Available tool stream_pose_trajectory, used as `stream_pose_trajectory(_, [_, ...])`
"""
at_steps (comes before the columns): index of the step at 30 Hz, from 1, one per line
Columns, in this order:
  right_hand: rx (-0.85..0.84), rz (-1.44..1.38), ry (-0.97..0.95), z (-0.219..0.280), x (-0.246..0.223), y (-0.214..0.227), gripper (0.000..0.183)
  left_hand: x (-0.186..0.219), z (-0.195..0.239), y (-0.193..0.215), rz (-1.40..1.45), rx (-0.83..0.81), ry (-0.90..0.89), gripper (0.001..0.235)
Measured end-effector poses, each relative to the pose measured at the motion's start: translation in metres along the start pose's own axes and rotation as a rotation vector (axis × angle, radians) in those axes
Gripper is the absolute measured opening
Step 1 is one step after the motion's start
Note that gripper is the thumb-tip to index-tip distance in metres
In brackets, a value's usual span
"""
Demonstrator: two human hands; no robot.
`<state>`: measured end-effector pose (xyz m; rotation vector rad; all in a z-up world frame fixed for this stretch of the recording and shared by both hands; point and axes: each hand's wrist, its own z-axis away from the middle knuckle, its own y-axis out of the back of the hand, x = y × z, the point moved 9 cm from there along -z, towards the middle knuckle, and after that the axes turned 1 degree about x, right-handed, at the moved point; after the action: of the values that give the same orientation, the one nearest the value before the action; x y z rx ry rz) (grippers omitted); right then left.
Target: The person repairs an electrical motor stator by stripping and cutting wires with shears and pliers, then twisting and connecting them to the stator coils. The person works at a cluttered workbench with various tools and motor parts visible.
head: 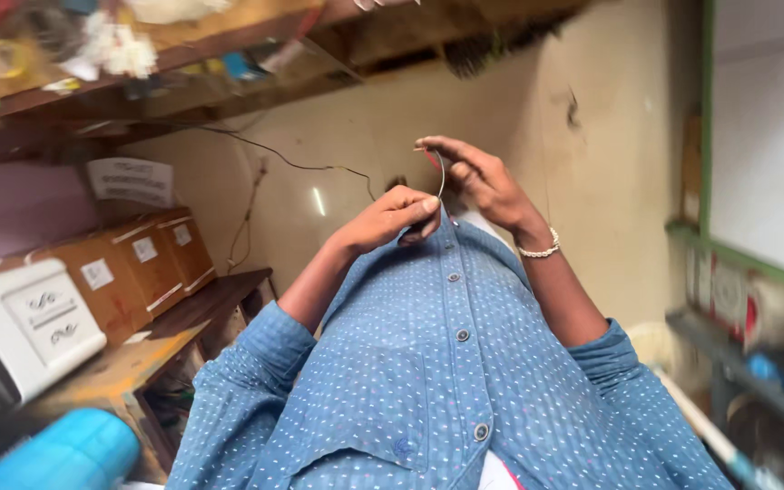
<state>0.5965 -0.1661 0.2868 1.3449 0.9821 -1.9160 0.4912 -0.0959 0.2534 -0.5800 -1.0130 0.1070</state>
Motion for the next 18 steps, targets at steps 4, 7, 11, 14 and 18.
stream_pose_trajectory(4, [-0.095, -0.158, -0.218, -0.032, 0.010, -0.016, 0.055, 0.031, 0.019, 0.022, 0.152, 0.108, -0.144, 0.048])
stream_pose_trajectory(7, [-0.132, -0.336, -0.360, -0.048, 0.028, -0.027, 0.056, 0.042, 0.042, 0.036, 0.128, 0.190, -0.251, 0.047])
stream_pose_trajectory(11, [-0.161, -0.041, -0.215, -0.076, 0.023, -0.041, 0.048, 0.036, 0.058, 0.053, -0.034, 0.330, -0.145, 0.042])
stream_pose_trajectory(14, [-0.097, 0.379, 0.002, -0.089, -0.008, -0.055, 0.050, 0.036, 0.059, 0.071, 0.002, 0.614, -0.126, 0.041])
stream_pose_trajectory(18, [0.034, 0.610, 0.210, -0.098, -0.063, -0.076, 0.063, 0.070, 0.069, 0.092, -0.254, 0.977, -0.199, 0.039])
